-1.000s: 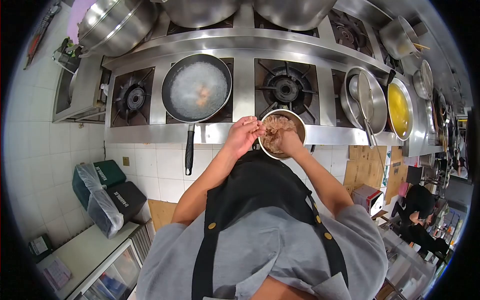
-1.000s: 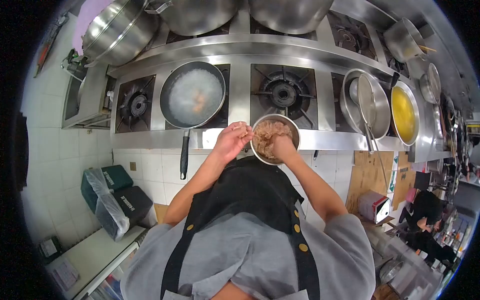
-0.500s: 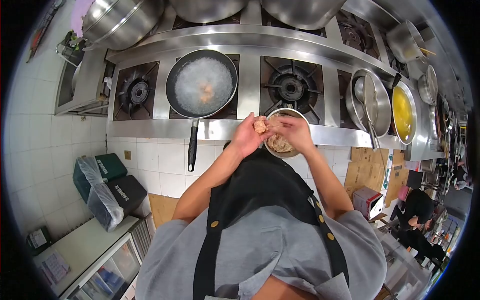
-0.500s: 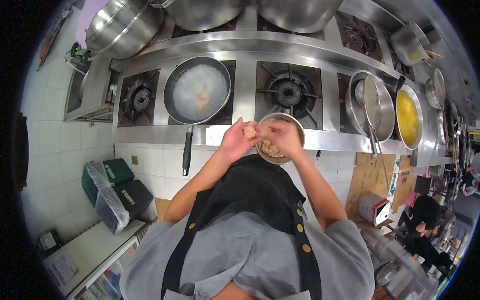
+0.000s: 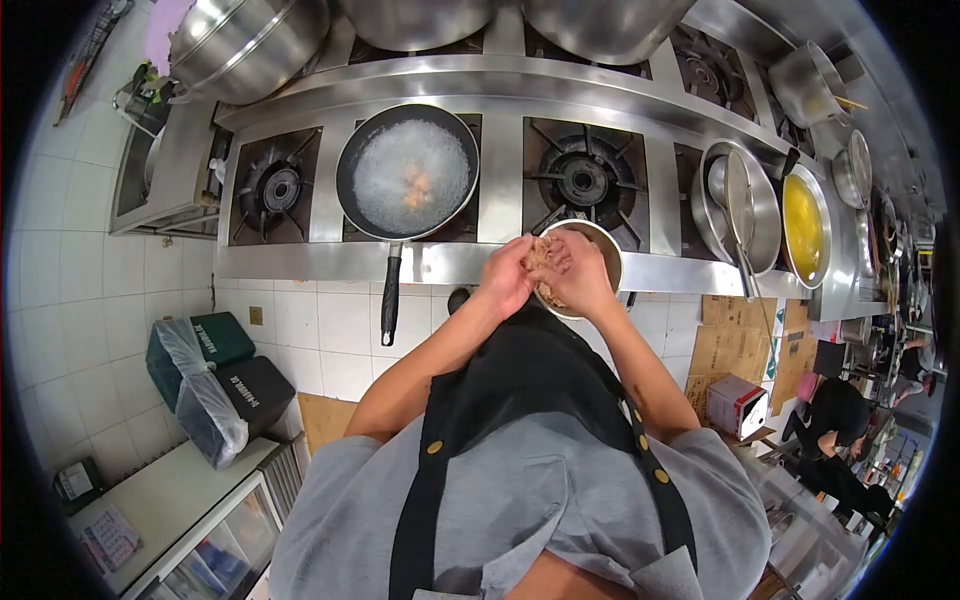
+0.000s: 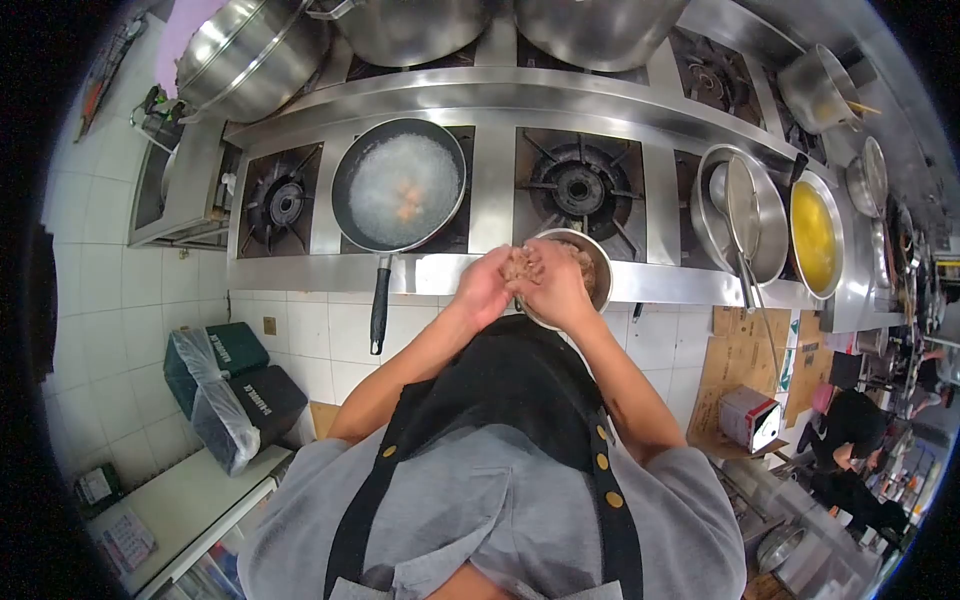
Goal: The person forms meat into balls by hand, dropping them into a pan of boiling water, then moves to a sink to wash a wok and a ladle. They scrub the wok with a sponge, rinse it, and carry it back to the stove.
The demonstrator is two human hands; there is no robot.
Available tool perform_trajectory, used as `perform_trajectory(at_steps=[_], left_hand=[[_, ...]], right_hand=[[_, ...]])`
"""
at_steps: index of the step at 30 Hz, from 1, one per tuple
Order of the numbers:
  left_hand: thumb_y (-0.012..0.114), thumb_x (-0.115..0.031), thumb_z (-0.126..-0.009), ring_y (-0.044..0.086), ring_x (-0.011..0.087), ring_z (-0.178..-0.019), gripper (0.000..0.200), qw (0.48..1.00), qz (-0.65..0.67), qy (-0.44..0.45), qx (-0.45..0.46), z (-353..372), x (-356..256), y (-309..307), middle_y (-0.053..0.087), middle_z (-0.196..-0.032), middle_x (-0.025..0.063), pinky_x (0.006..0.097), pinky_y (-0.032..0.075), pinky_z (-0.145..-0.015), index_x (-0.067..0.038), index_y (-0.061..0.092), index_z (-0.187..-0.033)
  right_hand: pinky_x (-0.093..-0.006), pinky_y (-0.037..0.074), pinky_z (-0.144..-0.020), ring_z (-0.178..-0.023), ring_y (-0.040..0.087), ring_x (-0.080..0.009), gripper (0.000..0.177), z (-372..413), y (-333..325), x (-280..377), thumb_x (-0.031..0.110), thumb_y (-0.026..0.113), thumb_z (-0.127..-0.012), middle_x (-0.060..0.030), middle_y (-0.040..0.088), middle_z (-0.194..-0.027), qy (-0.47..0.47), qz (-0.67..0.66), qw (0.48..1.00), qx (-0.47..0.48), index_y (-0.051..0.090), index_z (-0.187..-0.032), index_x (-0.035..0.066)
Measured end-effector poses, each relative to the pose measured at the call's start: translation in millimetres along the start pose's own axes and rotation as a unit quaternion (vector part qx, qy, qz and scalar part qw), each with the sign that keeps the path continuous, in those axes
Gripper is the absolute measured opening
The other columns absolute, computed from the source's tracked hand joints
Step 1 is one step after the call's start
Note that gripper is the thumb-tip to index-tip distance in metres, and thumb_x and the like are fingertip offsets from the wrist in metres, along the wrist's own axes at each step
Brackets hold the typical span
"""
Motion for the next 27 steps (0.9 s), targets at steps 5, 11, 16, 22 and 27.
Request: perform_trajectory(at_steps=[5, 11, 16, 22, 27], left_hand=[[0.037, -0.025, -0.098, 0.056, 0.0225, -0.102, 0.032, 0.995, 0.059, -0.03, 0.073, 2, 6, 10, 0.055, -0.113, 0.0115, 0.0363, 0.046, -0.084, -0.001, 0.049, -0.115], [0.04, -0.026, -0.097, 0.057, 0.0265, -0.102, 0.032, 0.996, -0.025, -0.055, 0.067, 14, -11, 18, 0.054, -0.114, 0.0124, 0.0395, 0.046, -0.091, -0.001, 0.048, -0.115], [0.038, -0.029, -0.097, 0.053, 0.0329, -0.109, 0.04, 0.998, 0.005, -0.039, 0.048, 23, -24, -2, 0.052, -0.119, 0.0197, 0.0438, 0.043, -0.096, 0.006, 0.046, -0.117], [0.038, -0.03, -0.097, 0.058, 0.0234, -0.1, 0.034, 0.993, 0.107, 0.047, 0.028, 42, -52, -12, 0.059, -0.108, 0.0118, 0.0407, 0.047, -0.088, -0.003, 0.051, -0.112], [0.04, -0.026, -0.097, 0.057, 0.0234, -0.104, 0.033, 0.992, 0.092, 0.086, 0.013, 48, -66, -45, 0.057, -0.114, 0.0118, 0.0379, 0.047, -0.09, 0.0, 0.049, -0.116]], right_hand=[[-0.0389, 0.046, -0.08, -0.081, 0.059, -0.0384, 0.025, 5, 11, -13, 0.009, 0.062, -0.078, -0.0197, 0.061, -0.083, -0.119, 0.101, 0.987, -0.042, 0.059, -0.098, -0.006], [-0.031, 0.048, -0.059, -0.076, 0.061, -0.0246, 0.013, 3, -22, -33, 0.007, 0.056, -0.085, -0.0128, 0.062, -0.085, 0.303, -0.522, 0.798, 0.007, 0.06, -0.093, -0.002], [-0.0221, 0.04, -0.048, -0.064, 0.056, -0.0129, 0.002, -21, -15, 5, 0.001, 0.058, -0.083, -0.0071, 0.061, -0.082, 0.26, -0.643, 0.717, 0.063, 0.057, -0.084, 0.003], [-0.0354, 0.049, -0.079, -0.092, 0.061, -0.03, 0.036, -49, 51, 41, 0.005, 0.068, -0.073, -0.0159, 0.061, -0.096, -0.038, -0.024, 0.985, 0.165, 0.056, -0.107, -0.001], [-0.0366, 0.047, -0.08, -0.093, 0.06, -0.0326, 0.043, -45, 73, 45, 0.002, 0.063, -0.071, -0.019, 0.06, -0.101, -0.139, 0.0, 0.979, 0.146, 0.058, -0.114, 0.003]])
Point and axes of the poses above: each hand's wrist, its own z-axis away from the middle knuckle, its own y-axis out of the palm, x = y × z, the point moved 1 cm from there along -z, towards the middle knuckle
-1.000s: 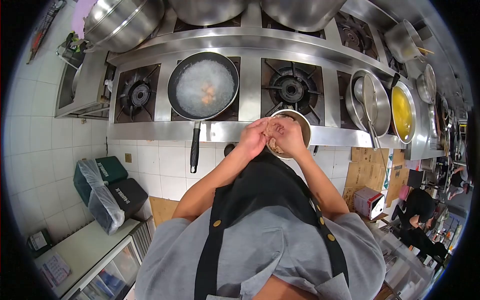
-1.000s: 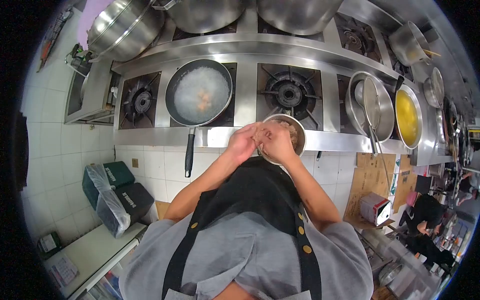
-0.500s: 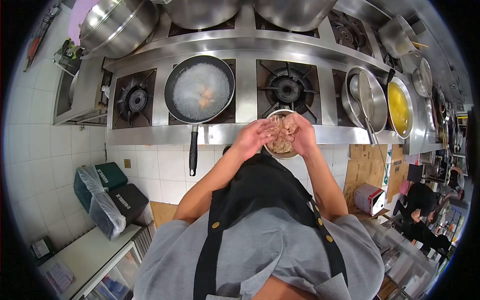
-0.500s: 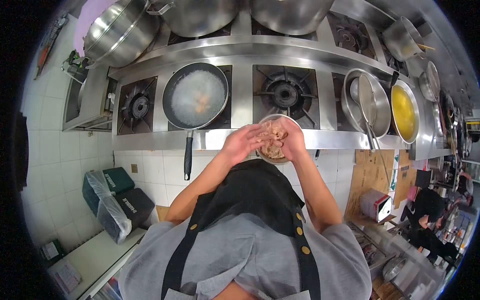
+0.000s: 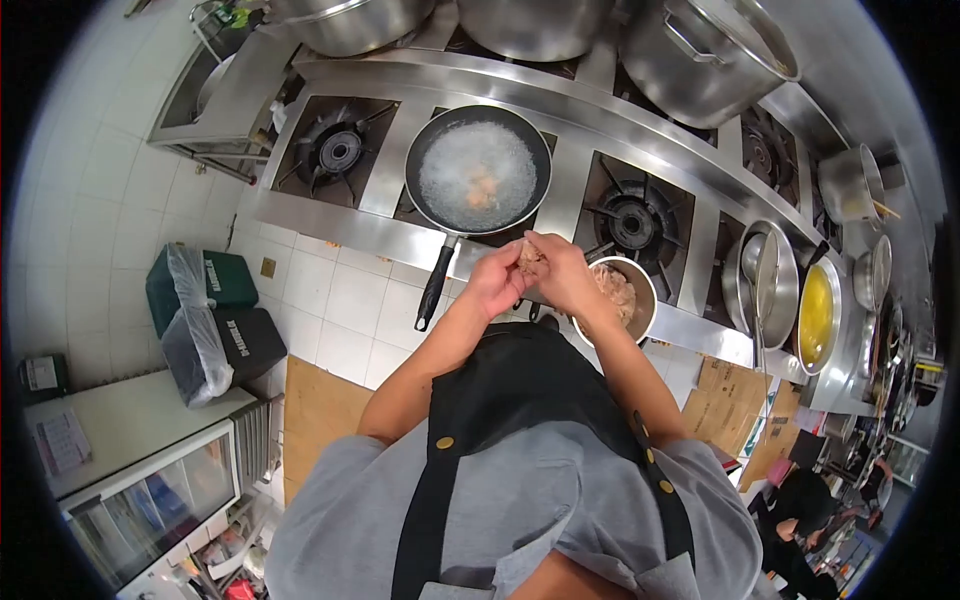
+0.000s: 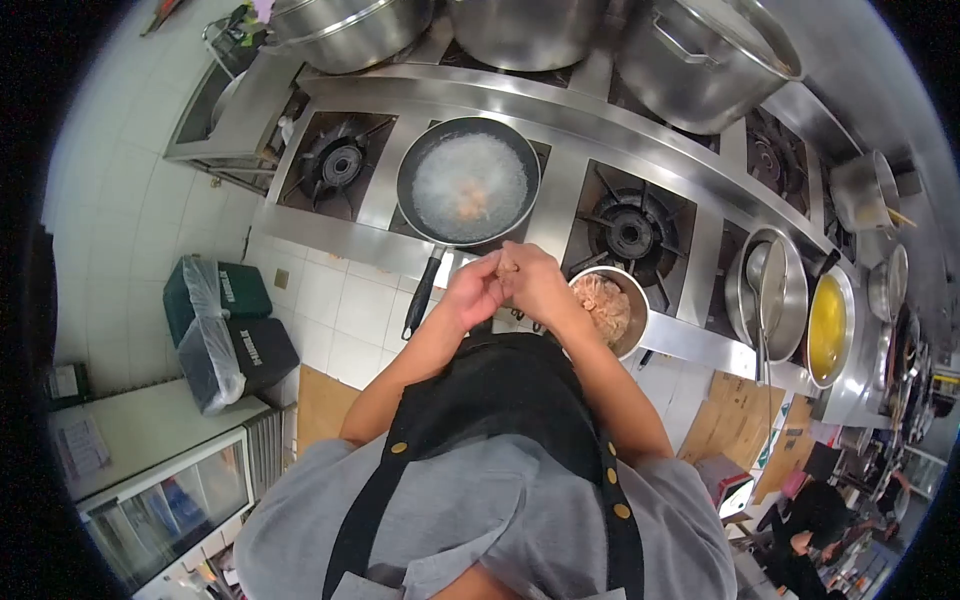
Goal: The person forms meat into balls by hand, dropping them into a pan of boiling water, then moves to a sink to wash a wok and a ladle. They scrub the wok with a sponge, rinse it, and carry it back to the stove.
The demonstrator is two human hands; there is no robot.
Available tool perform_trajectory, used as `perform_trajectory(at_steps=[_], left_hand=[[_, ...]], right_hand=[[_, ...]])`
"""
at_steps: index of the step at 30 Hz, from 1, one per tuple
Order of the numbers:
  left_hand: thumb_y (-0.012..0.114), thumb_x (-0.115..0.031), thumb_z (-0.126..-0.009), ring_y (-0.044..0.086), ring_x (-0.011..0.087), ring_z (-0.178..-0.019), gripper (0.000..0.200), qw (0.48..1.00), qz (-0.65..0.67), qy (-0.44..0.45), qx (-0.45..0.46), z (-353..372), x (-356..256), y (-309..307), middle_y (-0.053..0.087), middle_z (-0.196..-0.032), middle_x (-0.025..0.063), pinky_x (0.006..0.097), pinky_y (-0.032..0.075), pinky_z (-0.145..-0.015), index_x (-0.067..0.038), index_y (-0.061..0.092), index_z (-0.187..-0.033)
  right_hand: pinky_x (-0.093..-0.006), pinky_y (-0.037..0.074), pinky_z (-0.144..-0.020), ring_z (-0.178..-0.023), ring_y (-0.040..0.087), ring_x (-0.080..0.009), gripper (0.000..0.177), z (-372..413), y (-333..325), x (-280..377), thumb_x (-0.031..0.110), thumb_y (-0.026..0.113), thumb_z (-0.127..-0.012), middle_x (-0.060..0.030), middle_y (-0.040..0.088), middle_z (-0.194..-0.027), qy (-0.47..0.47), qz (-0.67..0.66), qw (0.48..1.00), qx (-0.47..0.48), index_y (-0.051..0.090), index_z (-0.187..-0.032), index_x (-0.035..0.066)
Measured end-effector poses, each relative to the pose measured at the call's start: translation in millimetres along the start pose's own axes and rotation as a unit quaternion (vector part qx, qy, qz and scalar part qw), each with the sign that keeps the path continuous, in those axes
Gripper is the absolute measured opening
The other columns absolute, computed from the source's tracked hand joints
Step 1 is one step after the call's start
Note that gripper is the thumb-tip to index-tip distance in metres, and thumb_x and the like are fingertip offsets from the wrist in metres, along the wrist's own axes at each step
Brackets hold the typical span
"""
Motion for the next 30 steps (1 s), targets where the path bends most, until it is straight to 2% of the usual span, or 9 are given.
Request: perform_trajectory(at_steps=[3, 7, 10, 14, 16, 22, 24, 28, 30], left_hand=[[0.04, -0.019, -0.097, 0.058, 0.0235, -0.102, 0.031, 0.998, -0.031, 0.005, 0.048, 6, 1, 6, 0.057, -0.112, 0.0123, 0.0371, 0.049, -0.087, 0.003, 0.048, -0.117], [0.041, -0.019, -0.097, 0.059, 0.022, -0.099, 0.031, 0.996, -0.067, -0.038, 0.033, -1, 10, 22, 0.058, -0.109, 0.0115, 0.0361, 0.05, -0.084, 0.003, 0.05, -0.115], [0.043, -0.02, -0.097, 0.061, 0.0199, -0.093, 0.03, 0.976, -0.19, -0.1, 0.029, -7, 30, 43, 0.06, -0.103, 0.011, 0.0322, 0.052, -0.08, 0.003, 0.052, -0.113], [0.053, -0.014, -0.092, 0.062, 0.0185, -0.089, 0.024, 0.959, -0.25, -0.119, 0.053, -27, 57, 59, 0.061, -0.096, 0.0098, 0.0317, 0.051, -0.079, 0.004, 0.055, -0.108], [0.057, -0.009, -0.089, 0.062, 0.0188, -0.085, 0.02, 0.95, -0.292, -0.109, -0.005, -30, 65, 65, 0.061, -0.096, 0.0113, 0.0294, 0.052, -0.075, 0.004, 0.056, -0.104], [0.061, -0.001, -0.084, 0.062, 0.0163, -0.071, 0.014, 0.936, -0.315, -0.153, 0.033, -34, 81, 74, 0.063, -0.085, 0.0105, 0.0269, 0.053, -0.063, 0.004, 0.058, -0.097], [0.063, -0.001, -0.082, 0.06, 0.0149, -0.063, 0.013, 0.932, -0.33, -0.15, 0.021, -35, 83, 73, 0.063, -0.081, 0.01, 0.026, 0.051, -0.058, 0.003, 0.059, -0.094], [0.061, 0.002, -0.081, 0.058, 0.0144, -0.058, 0.009, 0.933, -0.328, -0.143, 0.042, -40, 75, 71, 0.063, -0.078, 0.0098, 0.0257, 0.051, -0.055, 0.003, 0.059, -0.09], [0.061, 0.002, -0.081, 0.058, 0.0144, -0.058, 0.009, 0.939, -0.308, -0.144, 0.047, -38, 70, 72, 0.063, -0.078, 0.0097, 0.0256, 0.05, -0.055, 0.003, 0.059, -0.09]], right_hand=[[-0.0367, 0.049, -0.072, -0.081, 0.061, -0.0336, 0.03, -2, -10, 3, 0.004, 0.064, -0.071, -0.0157, 0.063, -0.083, 0.082, -0.074, 0.993, 0.033, 0.064, -0.101, 0.002], [-0.0366, 0.049, -0.071, -0.08, 0.061, -0.033, 0.028, 13, -28, -1, 0.004, 0.066, -0.069, -0.0158, 0.063, -0.084, 0.116, -0.083, 0.99, 0.002, 0.065, -0.097, 0.002], [-0.0365, 0.049, -0.071, -0.08, 0.061, -0.0323, 0.023, 34, -44, -9, 0.005, 0.066, -0.069, -0.0153, 0.063, -0.084, 0.032, -0.004, 0.996, -0.081, 0.066, -0.092, 0.002], [-0.0369, 0.049, -0.075, -0.086, 0.06, -0.0324, 0.028, 65, -73, -30, 0.007, 0.071, -0.065, -0.0152, 0.062, -0.091, 0.124, 0.003, 0.984, -0.124, 0.064, -0.092, 0.001], [-0.0366, 0.049, -0.075, -0.087, 0.06, -0.0327, 0.031, 85, -83, -31, 0.006, 0.074, -0.062, -0.0155, 0.062, -0.093, 0.141, 0.016, 0.975, -0.172, 0.064, -0.091, 0.0], [-0.0357, 0.048, -0.084, -0.097, 0.06, -0.0315, 0.049, 110, -96, -22, 0.01, 0.08, -0.057, -0.0182, 0.062, -0.102, 0.206, -0.043, 0.964, -0.162, 0.065, -0.103, 0.001], [-0.0328, 0.048, -0.082, -0.096, 0.06, -0.0245, 0.044, 113, -97, -22, 0.007, 0.077, -0.066, -0.0144, 0.062, -0.103, 0.159, -0.005, 0.976, -0.147, 0.063, -0.107, 0.001], [-0.0301, 0.049, -0.08, -0.092, 0.061, -0.0222, 0.035, 110, -88, -33, 0.008, 0.073, -0.073, -0.0124, 0.064, -0.1, 0.16, -0.045, 0.977, -0.136, 0.063, -0.105, -0.001], [-0.0269, 0.05, -0.076, -0.087, 0.062, -0.0178, 0.026, 110, -82, -39, 0.006, 0.067, -0.081, -0.01, 0.064, -0.097, 0.266, -0.244, 0.918, -0.165, 0.063, -0.104, -0.004]])
Point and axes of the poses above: each hand's wrist, its own z-axis away from the middle knuckle, its own y-axis out of the palm, x = y × z, the point moved 1 cm from there along -z, towards the middle knuckle
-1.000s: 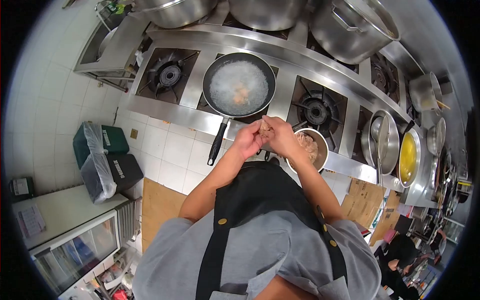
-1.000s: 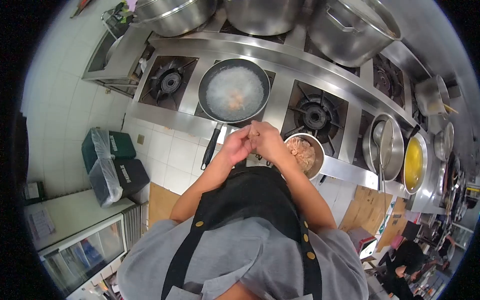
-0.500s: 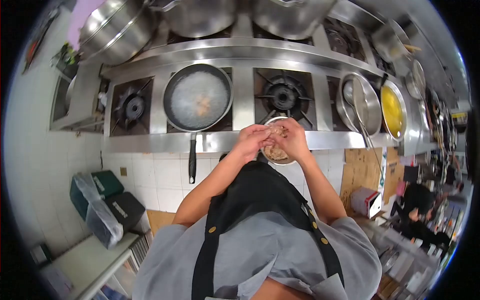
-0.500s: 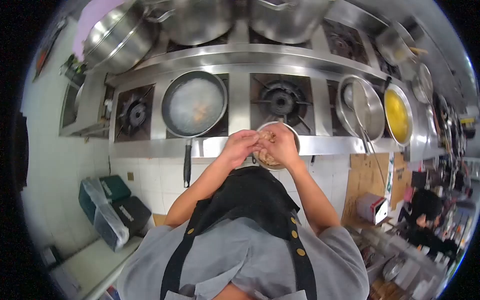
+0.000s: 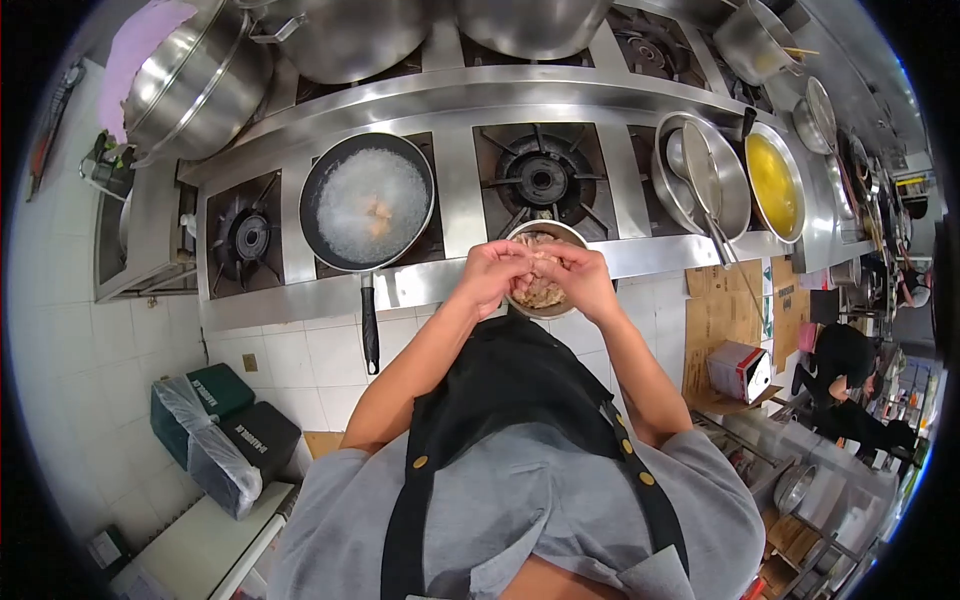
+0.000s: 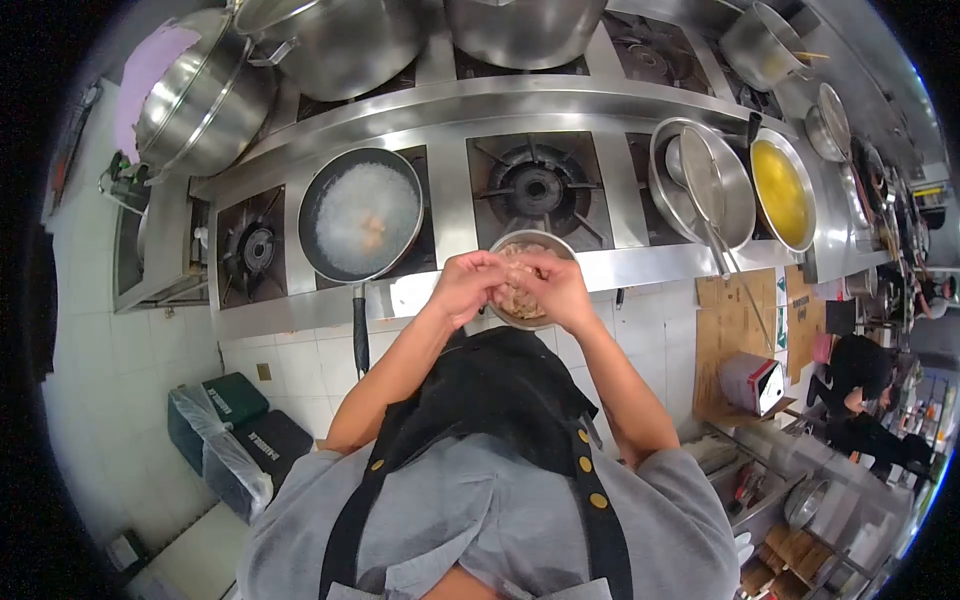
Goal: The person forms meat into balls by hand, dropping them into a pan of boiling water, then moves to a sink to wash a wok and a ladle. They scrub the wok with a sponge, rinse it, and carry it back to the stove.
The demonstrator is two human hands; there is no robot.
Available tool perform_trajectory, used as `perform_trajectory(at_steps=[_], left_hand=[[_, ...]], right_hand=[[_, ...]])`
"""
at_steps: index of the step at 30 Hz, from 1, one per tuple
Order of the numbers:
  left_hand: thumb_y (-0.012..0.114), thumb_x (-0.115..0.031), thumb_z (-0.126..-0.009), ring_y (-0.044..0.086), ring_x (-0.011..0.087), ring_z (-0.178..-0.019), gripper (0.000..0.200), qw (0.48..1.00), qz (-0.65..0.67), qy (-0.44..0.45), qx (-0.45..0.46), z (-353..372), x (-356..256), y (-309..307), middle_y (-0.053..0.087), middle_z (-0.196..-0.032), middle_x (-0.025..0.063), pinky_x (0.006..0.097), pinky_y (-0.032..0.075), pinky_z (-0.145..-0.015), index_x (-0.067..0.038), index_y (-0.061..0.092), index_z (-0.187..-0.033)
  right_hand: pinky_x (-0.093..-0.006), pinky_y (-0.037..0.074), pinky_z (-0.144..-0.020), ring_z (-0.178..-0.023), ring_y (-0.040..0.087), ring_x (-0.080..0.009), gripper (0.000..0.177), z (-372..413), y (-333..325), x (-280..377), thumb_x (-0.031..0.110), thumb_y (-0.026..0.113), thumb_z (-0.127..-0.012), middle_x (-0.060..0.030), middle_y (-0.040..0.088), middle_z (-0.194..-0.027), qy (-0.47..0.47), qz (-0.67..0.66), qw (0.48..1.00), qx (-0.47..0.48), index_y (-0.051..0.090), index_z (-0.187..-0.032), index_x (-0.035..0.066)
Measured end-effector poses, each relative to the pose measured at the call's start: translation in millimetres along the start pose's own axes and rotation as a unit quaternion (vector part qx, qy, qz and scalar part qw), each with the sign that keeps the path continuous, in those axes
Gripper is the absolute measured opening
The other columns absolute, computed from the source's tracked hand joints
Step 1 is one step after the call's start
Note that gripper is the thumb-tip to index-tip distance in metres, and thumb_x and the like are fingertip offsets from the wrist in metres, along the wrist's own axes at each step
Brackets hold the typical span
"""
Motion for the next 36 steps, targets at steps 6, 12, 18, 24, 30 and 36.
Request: perform_trajectory(at_steps=[6, 12, 18, 24, 30, 36], left_hand=[[0.058, 0.0, -0.084, 0.061, 0.0157, -0.065, 0.01, 0.996, 0.039, 0.021, -0.079, 10, 2, -1, 0.062, -0.081, 0.0093, 0.0264, 0.05, -0.057, 0.002, 0.057, -0.093], [0.059, 0.0, -0.084, 0.063, 0.0192, -0.078, 0.013, 0.991, 0.106, 0.038, -0.067, 11, 8, -4, 0.063, -0.089, 0.0094, 0.0292, 0.052, -0.069, 0.0, 0.058, -0.097], [0.057, 0.003, -0.083, 0.061, 0.0157, -0.068, 0.011, 0.995, 0.069, 0.061, -0.039, 9, 6, -6, 0.063, -0.083, 0.0103, 0.0257, 0.052, -0.059, 0.002, 0.059, -0.093], [0.062, 0.003, -0.08, 0.061, 0.0141, -0.067, 0.014, 0.995, 0.063, 0.068, -0.044, 8, 1, -1, 0.063, -0.082, 0.0097, 0.0242, 0.05, -0.057, 0.003, 0.059, -0.094], [0.063, 0.004, -0.077, 0.062, 0.0147, -0.073, 0.019, 0.983, -0.103, 0.138, -0.064, 7, 1, 0, 0.064, -0.084, 0.0105, 0.0258, 0.05, -0.062, 0.004, 0.06, -0.096], [0.06, 0.006, -0.079, 0.061, 0.0149, -0.07, 0.01, 0.981, -0.037, 0.171, -0.086, 21, -8, -19, 0.064, -0.083, 0.0113, 0.0262, 0.05, -0.06, 0.004, 0.06, -0.09]], right_hand=[[-0.0243, 0.048, -0.075, -0.085, 0.06, -0.0116, 0.016, -6, 18, -15, 0.004, 0.06, -0.084, -0.0051, 0.064, -0.09, 0.107, -0.279, 0.953, -0.055, 0.063, -0.099, -0.003], [-0.0239, 0.048, -0.078, -0.088, 0.059, -0.0099, 0.018, -10, 28, -4, 0.005, 0.061, -0.084, -0.0072, 0.066, -0.093, -0.007, -0.051, 0.998, -0.022, 0.065, -0.1, -0.002], [-0.025, 0.048, -0.075, -0.085, 0.06, -0.0123, 0.02, -11, 13, -12, 0.003, 0.059, -0.084, -0.0096, 0.066, -0.095, 0.094, -0.214, 0.971, -0.046, 0.063, -0.102, -0.004], [-0.0275, 0.05, -0.077, -0.09, 0.061, -0.0165, 0.025, -5, 4, 6, -0.004, 0.053, -0.084, -0.0107, 0.063, -0.103, 0.161, -0.415, 0.894, -0.045, 0.058, -0.108, -0.007], [-0.0262, 0.049, -0.078, -0.089, 0.061, -0.0154, 0.033, -5, 18, 8, -0.006, 0.056, -0.08, -0.0096, 0.063, -0.101, 0.081, -0.251, 0.965, -0.01, 0.056, -0.113, -0.006], [-0.0259, 0.049, -0.075, -0.083, 0.061, -0.0145, 0.029, -20, 24, 11, -0.007, 0.058, -0.079, -0.0099, 0.064, -0.098, 0.065, -0.169, 0.982, 0.051, 0.057, -0.107, -0.004]])
Point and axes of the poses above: each hand's wrist, its own z-axis away from the middle knuckle, its own y-axis out of the palm, x = y × z, the point moved 1 cm from there along -z, towards the middle knuckle
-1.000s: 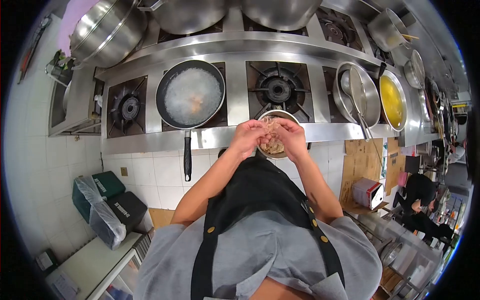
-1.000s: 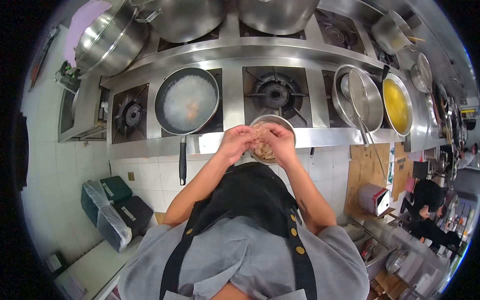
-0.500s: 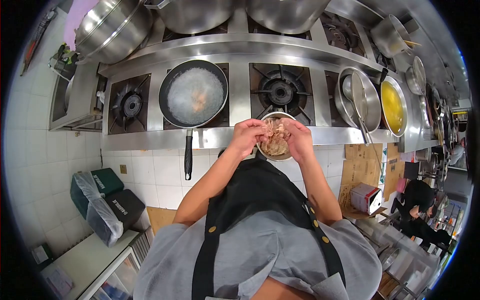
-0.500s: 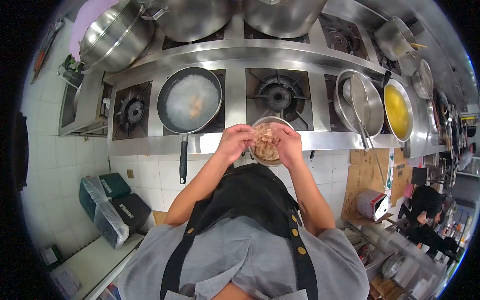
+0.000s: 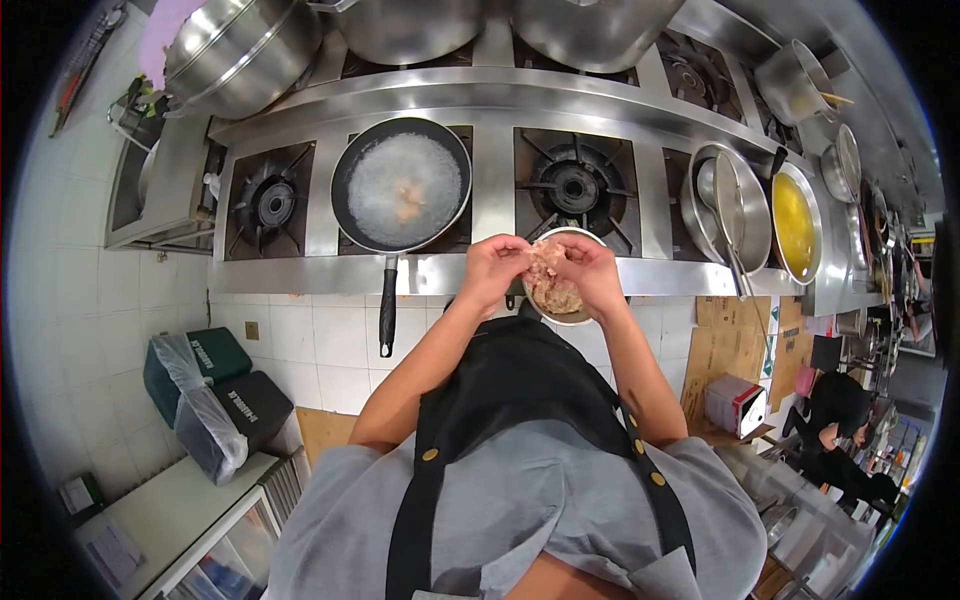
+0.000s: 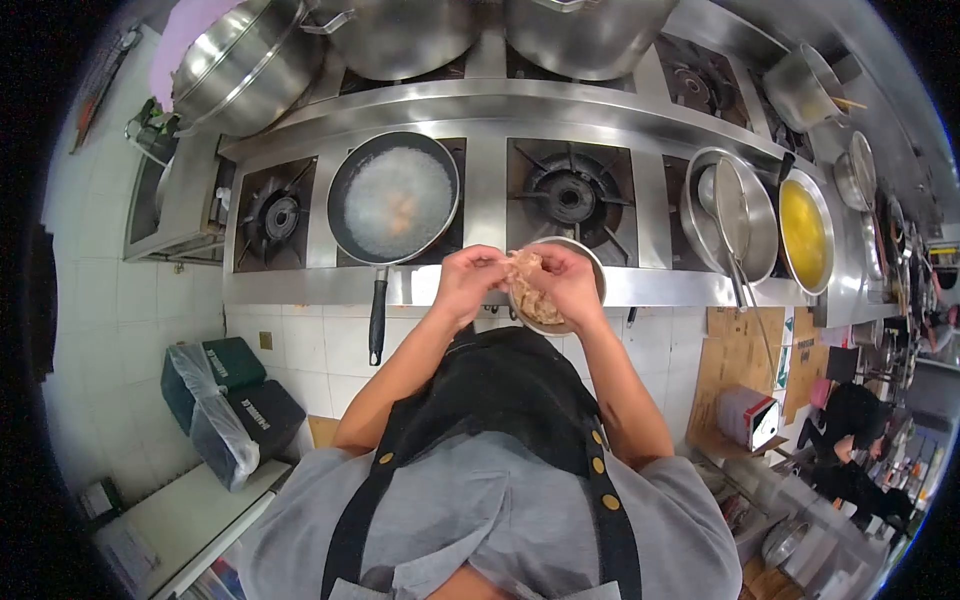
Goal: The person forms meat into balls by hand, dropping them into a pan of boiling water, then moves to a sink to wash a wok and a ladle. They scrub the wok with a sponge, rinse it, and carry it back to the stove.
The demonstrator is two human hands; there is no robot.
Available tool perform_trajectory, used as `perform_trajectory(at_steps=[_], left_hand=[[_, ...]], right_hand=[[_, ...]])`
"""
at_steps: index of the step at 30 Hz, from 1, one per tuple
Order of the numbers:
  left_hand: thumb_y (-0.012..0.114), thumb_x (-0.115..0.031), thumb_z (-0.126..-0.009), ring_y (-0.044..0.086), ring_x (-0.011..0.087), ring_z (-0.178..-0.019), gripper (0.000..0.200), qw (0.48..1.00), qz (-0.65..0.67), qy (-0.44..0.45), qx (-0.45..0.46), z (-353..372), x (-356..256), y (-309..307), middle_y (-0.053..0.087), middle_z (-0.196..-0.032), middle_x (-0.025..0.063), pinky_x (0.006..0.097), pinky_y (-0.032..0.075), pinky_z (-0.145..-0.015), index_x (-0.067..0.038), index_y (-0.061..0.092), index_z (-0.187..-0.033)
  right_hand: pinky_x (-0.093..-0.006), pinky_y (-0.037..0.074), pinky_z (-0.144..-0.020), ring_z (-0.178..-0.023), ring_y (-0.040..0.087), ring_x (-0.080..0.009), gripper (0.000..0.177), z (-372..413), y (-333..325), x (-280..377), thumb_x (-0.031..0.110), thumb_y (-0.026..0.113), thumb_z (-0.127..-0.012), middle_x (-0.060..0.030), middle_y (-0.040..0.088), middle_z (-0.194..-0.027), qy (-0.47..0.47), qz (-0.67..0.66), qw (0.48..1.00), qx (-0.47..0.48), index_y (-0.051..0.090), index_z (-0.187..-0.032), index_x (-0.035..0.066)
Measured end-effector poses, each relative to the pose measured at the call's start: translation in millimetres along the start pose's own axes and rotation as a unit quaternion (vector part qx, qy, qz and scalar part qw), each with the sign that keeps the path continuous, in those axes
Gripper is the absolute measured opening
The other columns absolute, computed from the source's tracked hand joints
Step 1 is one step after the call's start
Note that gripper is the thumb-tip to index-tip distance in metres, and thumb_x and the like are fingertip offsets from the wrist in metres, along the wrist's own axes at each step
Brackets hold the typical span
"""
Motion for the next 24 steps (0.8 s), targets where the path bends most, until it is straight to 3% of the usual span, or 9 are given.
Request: perform_trajectory(at_steps=[4, 6, 10, 12, 14, 16, 19, 22, 24], left_hand=[[0.061, 0.003, -0.081, 0.061, 0.0166, -0.069, 0.006, 0.995, 0.082, -0.023, -0.053, 9, -11, -26, 0.063, -0.079, 0.0095, 0.0262, 0.05, -0.059, 0.002, 0.058, -0.087], [0.061, 0.003, -0.081, 0.062, 0.0165, -0.068, 0.008, 0.992, 0.098, -0.009, -0.074, 17, -11, -38, 0.062, -0.078, 0.0093, 0.0263, 0.051, -0.058, 0.002, 0.058, -0.088], [0.062, 0.001, -0.081, 0.062, 0.0175, -0.071, 0.011, 0.979, 0.144, -0.004, -0.143, 49, -17, -66, 0.062, -0.08, 0.0095, 0.0278, 0.051, -0.062, 0.002, 0.058, -0.091], [0.061, 0.002, -0.082, 0.062, 0.0181, -0.073, 0.011, 0.973, 0.158, 0.014, -0.167, 68, -17, -83, 0.062, -0.082, 0.0105, 0.0281, 0.051, -0.063, 0.003, 0.058, -0.092], [0.061, 0.002, -0.082, 0.062, 0.0184, -0.074, 0.01, 0.973, 0.152, 0.012, -0.172, 86, -19, -94, 0.062, -0.084, 0.011, 0.028, 0.051, -0.064, 0.004, 0.058, -0.092], [0.059, 0.003, -0.083, 0.062, 0.0183, -0.073, 0.01, 0.969, 0.159, 0.012, -0.186, 99, -21, -100, 0.062, -0.084, 0.011, 0.0278, 0.05, -0.065, 0.004, 0.059, -0.092], [0.058, 0.004, -0.083, 0.062, 0.0191, -0.074, 0.009, 0.967, 0.152, 0.034, -0.203, 112, -27, -97, 0.062, -0.084, 0.0113, 0.0287, 0.051, -0.065, 0.004, 0.059, -0.092], [0.058, 0.005, -0.082, 0.061, 0.0197, -0.075, 0.01, 0.965, 0.157, 0.038, -0.209, 124, -33, -95, 0.061, -0.084, 0.0116, 0.0293, 0.05, -0.066, 0.004, 0.059, -0.092], [0.058, 0.004, -0.081, 0.061, 0.0195, -0.075, 0.011, 0.968, 0.135, 0.056, -0.204, 129, -32, -92, 0.061, -0.085, 0.0115, 0.0286, 0.049, -0.066, 0.003, 0.059, -0.092]], right_hand=[[-0.0254, 0.048, -0.069, -0.079, 0.06, -0.0142, 0.024, -16, 10, -11, -0.008, 0.059, -0.078, -0.0092, 0.064, -0.092, 0.03, -0.189, 0.981, 0.03, 0.057, -0.102, -0.003], [-0.0261, 0.049, -0.067, -0.078, 0.059, -0.0149, 0.029, -19, 29, -7, -0.008, 0.06, -0.077, -0.0094, 0.063, -0.09, 0.036, -0.195, 0.979, 0.044, 0.056, -0.105, -0.002], [-0.0289, 0.05, -0.067, -0.077, 0.06, -0.0158, 0.028, -38, 81, 0, -0.006, 0.061, -0.078, -0.0081, 0.061, -0.086, 0.027, -0.136, 0.989, 0.052, 0.057, -0.105, -0.001], [-0.0289, 0.049, -0.072, -0.085, 0.059, -0.0177, 0.034, -71, 110, -9, -0.011, 0.055, -0.076, -0.0098, 0.06, -0.094, 0.072, -0.101, 0.984, 0.129, 0.055, -0.109, -0.004], [-0.0276, 0.048, -0.07, -0.08, 0.058, -0.0162, 0.034, -116, 144, -27, -0.009, 0.056, -0.074, -0.0095, 0.06, -0.092, 0.085, -0.008, 0.979, 0.183, 0.057, -0.108, -0.005], [-0.0266, 0.047, -0.064, -0.073, 0.058, -0.0151, 0.037, -161, 175, -59, -0.008, 0.055, -0.072, -0.0096, 0.061, -0.087, 0.052, 0.146, 0.973, 0.171, 0.057, -0.109, -0.004], [-0.0264, 0.046, -0.059, -0.066, 0.057, -0.0146, 0.041, -184, 206, -58, -0.008, 0.053, -0.071, -0.0091, 0.061, -0.084, 0.097, 0.193, 0.969, 0.117, 0.058, -0.111, -0.003], [-0.0265, 0.047, -0.059, -0.068, 0.059, -0.0152, 0.042, -199, 200, -40, -0.01, 0.051, -0.071, -0.01, 0.062, -0.085, 0.081, 0.196, 0.969, 0.125, 0.057, -0.112, -0.003], [-0.0258, 0.048, -0.061, -0.072, 0.061, -0.0152, 0.037, -181, 157, -3, -0.007, 0.054, -0.072, -0.0104, 0.062, -0.087, 0.073, 0.153, 0.975, 0.144, 0.057, -0.109, -0.003]])
Point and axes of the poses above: each hand's wrist, its own z-axis away from the middle knuckle, its own y-axis out of the palm, x = y × z, the point moved 1 cm from there along -z, towards the middle knuckle
